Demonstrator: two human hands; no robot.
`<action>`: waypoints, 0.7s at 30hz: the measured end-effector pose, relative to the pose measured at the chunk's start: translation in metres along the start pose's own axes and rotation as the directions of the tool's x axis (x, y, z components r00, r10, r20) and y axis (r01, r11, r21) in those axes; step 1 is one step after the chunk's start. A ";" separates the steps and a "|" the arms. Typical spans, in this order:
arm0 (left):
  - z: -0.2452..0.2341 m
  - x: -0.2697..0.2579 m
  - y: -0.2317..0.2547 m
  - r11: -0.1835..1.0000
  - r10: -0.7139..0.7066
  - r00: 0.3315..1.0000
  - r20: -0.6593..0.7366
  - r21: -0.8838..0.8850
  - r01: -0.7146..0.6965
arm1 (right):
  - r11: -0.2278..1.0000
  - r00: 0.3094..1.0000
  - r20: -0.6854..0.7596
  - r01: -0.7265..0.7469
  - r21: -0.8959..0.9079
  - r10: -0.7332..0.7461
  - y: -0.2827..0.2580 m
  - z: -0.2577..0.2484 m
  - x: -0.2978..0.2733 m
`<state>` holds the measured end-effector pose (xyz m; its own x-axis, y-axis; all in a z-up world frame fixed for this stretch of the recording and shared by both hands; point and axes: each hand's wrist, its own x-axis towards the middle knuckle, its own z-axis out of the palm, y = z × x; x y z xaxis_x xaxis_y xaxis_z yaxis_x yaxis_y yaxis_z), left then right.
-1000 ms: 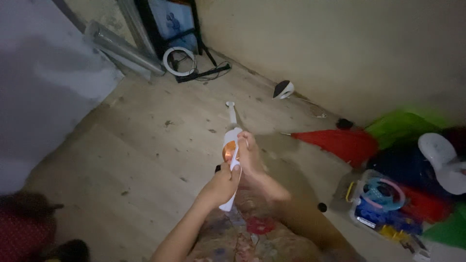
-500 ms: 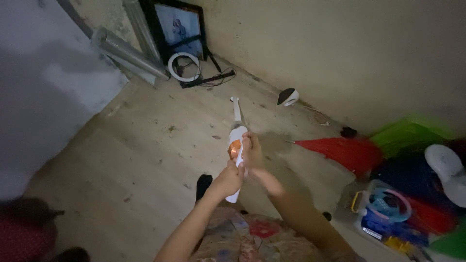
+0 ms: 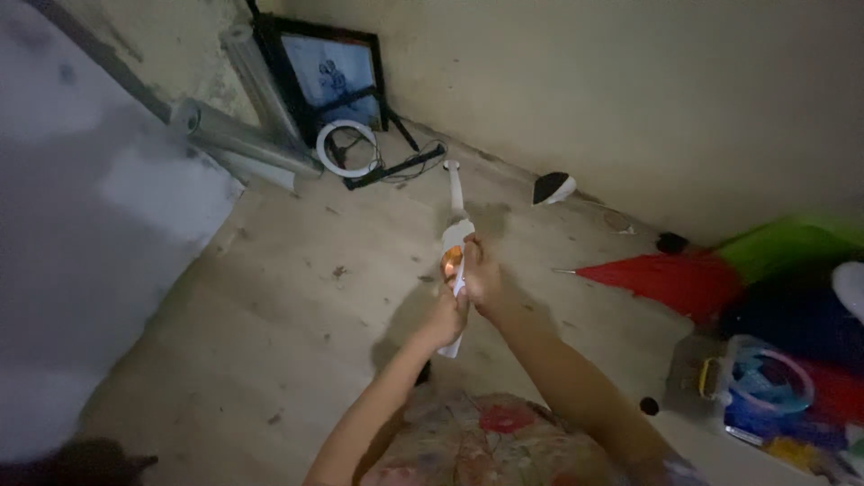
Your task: Vacuum the floor with a handheld vacuum cleaner.
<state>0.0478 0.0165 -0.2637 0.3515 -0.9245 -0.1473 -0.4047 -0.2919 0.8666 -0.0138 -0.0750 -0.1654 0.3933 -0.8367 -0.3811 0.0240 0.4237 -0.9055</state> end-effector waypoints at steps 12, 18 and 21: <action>-0.175 -0.078 0.147 0.937 -0.350 0.891 0.289 0.102 0.335 | 0.996 0.997 -0.055 -0.053 -0.065 0.050 -0.048 0.087 -0.068; -0.153 -0.040 0.080 0.985 -0.160 0.962 0.222 0.093 0.142 | 0.992 0.993 0.014 0.112 0.053 -0.113 -0.011 0.085 -0.026; -0.147 -0.023 0.068 0.978 -0.170 0.946 0.277 0.164 0.128 | 0.997 0.995 -0.102 0.007 -0.082 -0.015 -0.012 0.092 -0.002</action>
<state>0.1361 0.0539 -0.1311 0.1675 -0.8926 -0.4186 -0.4894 -0.4439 0.7507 0.0694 -0.0461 -0.1365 0.2969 -0.8741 -0.3844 -0.0492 0.3881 -0.9203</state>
